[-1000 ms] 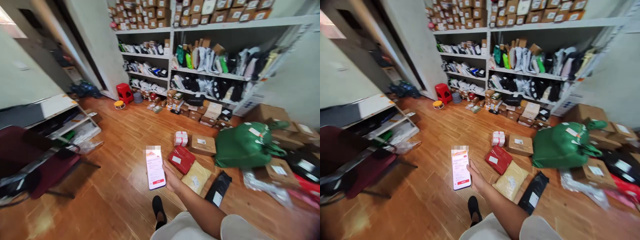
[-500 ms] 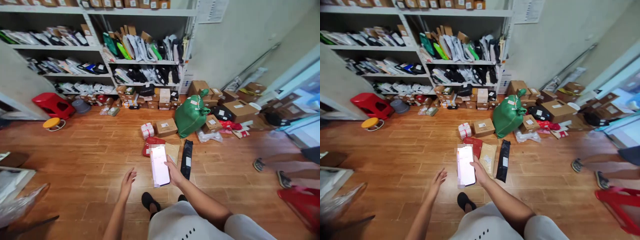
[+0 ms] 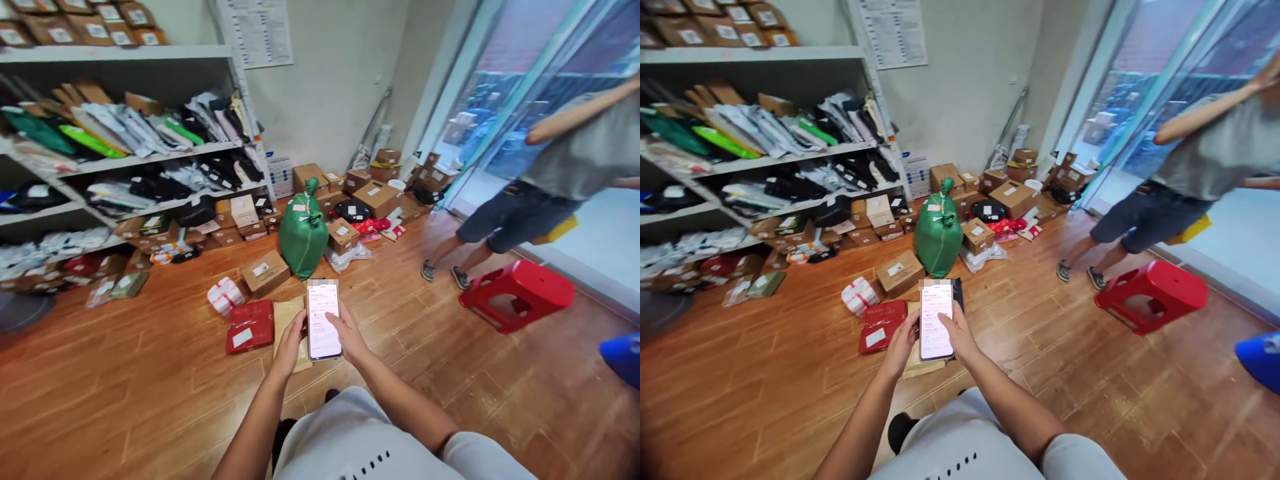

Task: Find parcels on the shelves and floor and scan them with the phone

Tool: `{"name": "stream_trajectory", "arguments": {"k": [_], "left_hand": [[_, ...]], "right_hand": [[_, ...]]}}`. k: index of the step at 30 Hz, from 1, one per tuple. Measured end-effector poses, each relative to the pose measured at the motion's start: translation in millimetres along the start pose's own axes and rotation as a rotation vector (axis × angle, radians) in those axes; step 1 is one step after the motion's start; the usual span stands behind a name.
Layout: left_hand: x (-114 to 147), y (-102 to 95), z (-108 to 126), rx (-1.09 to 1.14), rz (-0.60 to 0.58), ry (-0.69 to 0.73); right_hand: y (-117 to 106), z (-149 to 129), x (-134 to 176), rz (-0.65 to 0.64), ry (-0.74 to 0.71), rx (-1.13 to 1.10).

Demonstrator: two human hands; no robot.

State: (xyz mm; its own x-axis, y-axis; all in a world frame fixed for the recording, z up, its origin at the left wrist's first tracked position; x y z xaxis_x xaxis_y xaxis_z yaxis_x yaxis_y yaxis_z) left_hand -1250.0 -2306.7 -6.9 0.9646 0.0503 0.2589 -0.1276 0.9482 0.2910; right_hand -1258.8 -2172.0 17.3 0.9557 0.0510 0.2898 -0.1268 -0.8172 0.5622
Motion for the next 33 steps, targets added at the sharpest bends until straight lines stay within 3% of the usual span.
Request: {"name": "stream_trajectory", "arguments": {"k": [6,11,14,18,24,28,33], "left_hand": [[-15,129.9,-7,-0.093,-0.182,-0.029],[-40,206.7,-17,-0.165,-0.206,-0.152],[-62,247.2,-34,-0.192,-0.257,-0.206],[-97,303.0,-57,-0.239,-0.338,-0.256],[-168,405.5,-66,-0.306,-0.511,-0.264],[-236,473.3,-65,-0.3,-0.598,-0.228],[-325,537.6,-61,-0.283,-0.629,-0.184]], "right_hand": [[-94,-72,12,0.128,-0.064,-0.102],[-148,-106,21,0.173,-0.034,-0.163],[-171,-119,23,0.125,0.074,-0.281],[-195,-141,14,-0.045,0.164,-0.53],[-258,-190,-54,-0.001,0.059,-0.597],[-296,-242,-121,0.07,0.028,-0.514],[-332,-303,-207,0.111,0.029,-0.427]]}}
Point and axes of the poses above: each hand's wrist, its own x-axis away from the middle knuckle, its own y-axis out of the palm, z = x × y, the point moved 7 cm from there along -x, towards the middle knuckle, and after that the axes turned 7 degrees about z, right-handed, at the moved point
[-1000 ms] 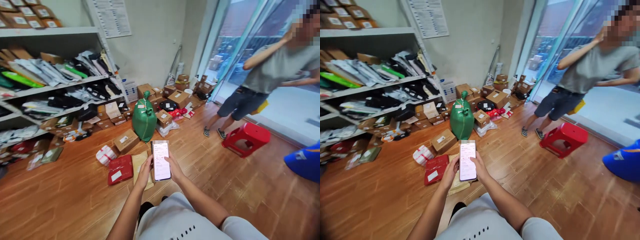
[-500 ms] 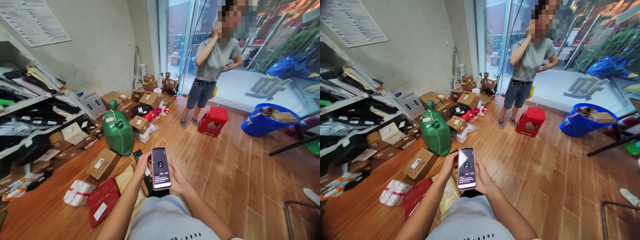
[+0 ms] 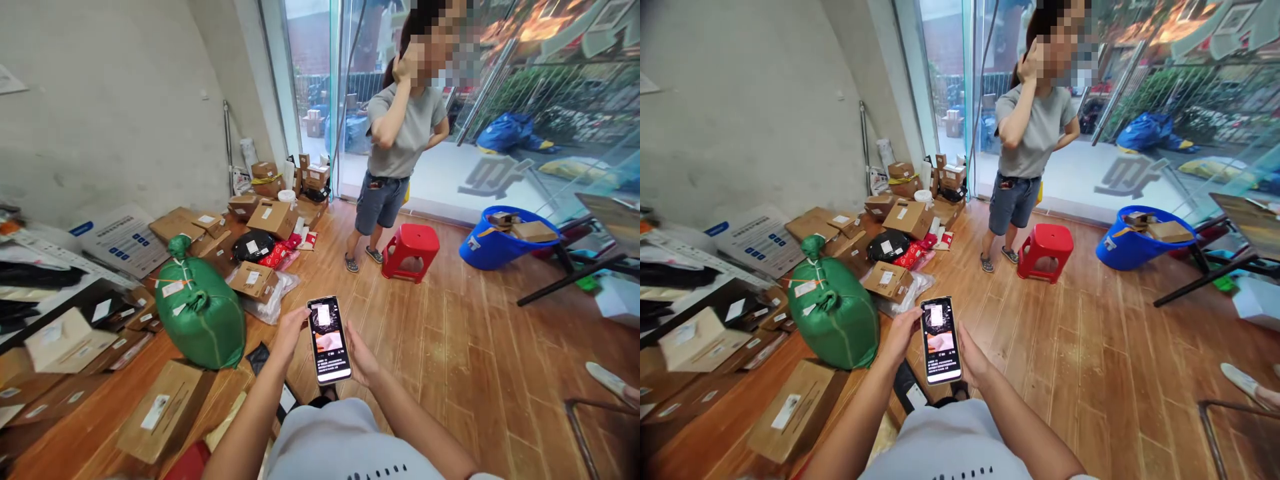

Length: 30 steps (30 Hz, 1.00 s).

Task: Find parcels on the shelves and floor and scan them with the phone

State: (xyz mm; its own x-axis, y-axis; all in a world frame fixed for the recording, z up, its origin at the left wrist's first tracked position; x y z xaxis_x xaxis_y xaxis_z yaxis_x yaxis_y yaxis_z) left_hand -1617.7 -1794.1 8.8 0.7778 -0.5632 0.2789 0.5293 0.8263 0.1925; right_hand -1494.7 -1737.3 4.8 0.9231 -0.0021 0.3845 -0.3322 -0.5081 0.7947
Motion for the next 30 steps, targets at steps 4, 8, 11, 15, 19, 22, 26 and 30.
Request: {"name": "stream_trajectory", "arguments": {"k": [4,8,11,15,19,22,26,30], "left_hand": [[-65,3.5,20,-0.021,-0.048,0.001],[-113,19.0,34,-0.038,-0.079,0.004],[-141,32.6,41,-0.038,-0.087,0.01],[-172,49.4,47,-0.045,-0.077,0.014],[-202,70.1,49,-0.056,-0.026,0.022],[-225,92.1,52,-0.053,0.013,0.029],[-254,123.2,55,-0.045,0.077,0.033],[-284,147.1,52,-0.026,0.155,0.014]], "right_hand": [[-5,-42,-53,0.048,-0.017,0.033],[-12,-79,-83,0.065,-0.051,0.008],[-20,-104,-97,0.055,-0.064,-0.014],[-34,-133,-113,0.045,-0.055,-0.016],[-48,-170,-127,0.048,-0.048,0.019],[-59,-203,-135,0.03,-0.033,0.048],[-81,-246,-147,0.0,0.027,0.077],[-107,-283,-164,-0.018,0.087,0.102]]}}
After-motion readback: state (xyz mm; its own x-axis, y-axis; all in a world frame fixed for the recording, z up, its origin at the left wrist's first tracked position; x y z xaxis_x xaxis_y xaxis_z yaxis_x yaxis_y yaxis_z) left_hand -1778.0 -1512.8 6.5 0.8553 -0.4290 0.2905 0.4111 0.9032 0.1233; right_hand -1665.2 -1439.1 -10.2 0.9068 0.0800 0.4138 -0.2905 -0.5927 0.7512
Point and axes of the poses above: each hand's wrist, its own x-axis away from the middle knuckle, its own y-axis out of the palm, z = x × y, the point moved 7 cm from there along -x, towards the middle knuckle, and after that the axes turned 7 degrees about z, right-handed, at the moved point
